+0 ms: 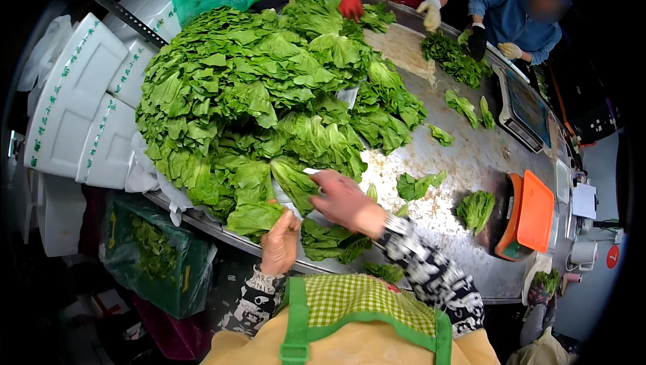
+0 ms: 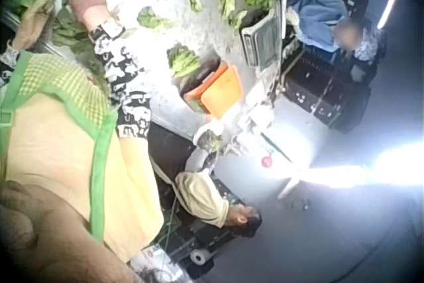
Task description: The person sorts and prepares lettuce leaves on a large metal table. They pick up bunches of lettuce, separate the leaves, and place them onto a digital scale or into piles. Other workers are also present, performing similar tasks.
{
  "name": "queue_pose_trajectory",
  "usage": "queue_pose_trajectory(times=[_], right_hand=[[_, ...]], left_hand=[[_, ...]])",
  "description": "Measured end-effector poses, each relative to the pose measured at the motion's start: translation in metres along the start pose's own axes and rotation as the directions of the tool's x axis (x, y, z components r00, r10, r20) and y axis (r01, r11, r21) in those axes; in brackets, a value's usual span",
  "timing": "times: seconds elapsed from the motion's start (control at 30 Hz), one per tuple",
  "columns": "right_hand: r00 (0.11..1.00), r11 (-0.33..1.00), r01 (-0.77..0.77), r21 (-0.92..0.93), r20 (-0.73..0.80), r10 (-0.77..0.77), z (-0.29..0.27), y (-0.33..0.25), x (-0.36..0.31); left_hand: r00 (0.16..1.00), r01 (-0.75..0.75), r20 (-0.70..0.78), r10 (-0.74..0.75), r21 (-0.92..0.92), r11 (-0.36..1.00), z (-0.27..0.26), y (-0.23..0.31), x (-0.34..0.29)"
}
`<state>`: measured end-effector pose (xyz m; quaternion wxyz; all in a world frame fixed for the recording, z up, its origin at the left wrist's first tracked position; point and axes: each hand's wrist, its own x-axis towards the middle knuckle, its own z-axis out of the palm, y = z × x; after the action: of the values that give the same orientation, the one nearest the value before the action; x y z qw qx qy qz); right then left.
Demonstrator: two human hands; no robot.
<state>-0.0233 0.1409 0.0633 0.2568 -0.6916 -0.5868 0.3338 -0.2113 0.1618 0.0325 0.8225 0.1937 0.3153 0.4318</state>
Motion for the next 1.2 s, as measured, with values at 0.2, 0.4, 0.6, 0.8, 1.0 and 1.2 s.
queue_pose_trajectory(times=[0.2,0.4,0.6,0.8,1.0,1.2], right_hand=[[0.995,0.976,-0.05,-0.212,-0.1,0.029,0.064,0.013,0.071],[0.877,0.969,0.246,0.019,-0.43,-0.214,0.007,0.018,-0.01],[0.613,0.857,0.441,-0.266,-0.609,-0.504,-0.024,0.031,-0.076],[0.644,0.972,0.123,-0.202,-0.729,-0.233,-0.041,0.037,-0.117],[0.666,0.882,-0.041,0.47,-0.645,0.375,-0.03,0.022,-0.148],[0.624,0.956,-0.037,0.29,-0.741,0.249,-0.02,0.05,-0.146]], left_hand=[[0.986,0.013,-0.163,-0.029,-0.097,0.995,-0.019,0.005,-0.013],[0.954,0.285,-0.036,-0.298,-0.201,0.937,-0.018,-0.003,-0.01],[0.755,0.651,0.238,-0.611,-0.157,0.743,0.046,-0.037,0.01],[0.75,0.639,0.233,-0.62,-0.012,0.769,0.08,-0.077,0.021],[0.793,0.552,0.252,-0.554,0.087,0.829,0.101,-0.094,0.022],[0.799,0.54,0.227,-0.557,0.138,0.83,0.102,-0.117,0.004]])
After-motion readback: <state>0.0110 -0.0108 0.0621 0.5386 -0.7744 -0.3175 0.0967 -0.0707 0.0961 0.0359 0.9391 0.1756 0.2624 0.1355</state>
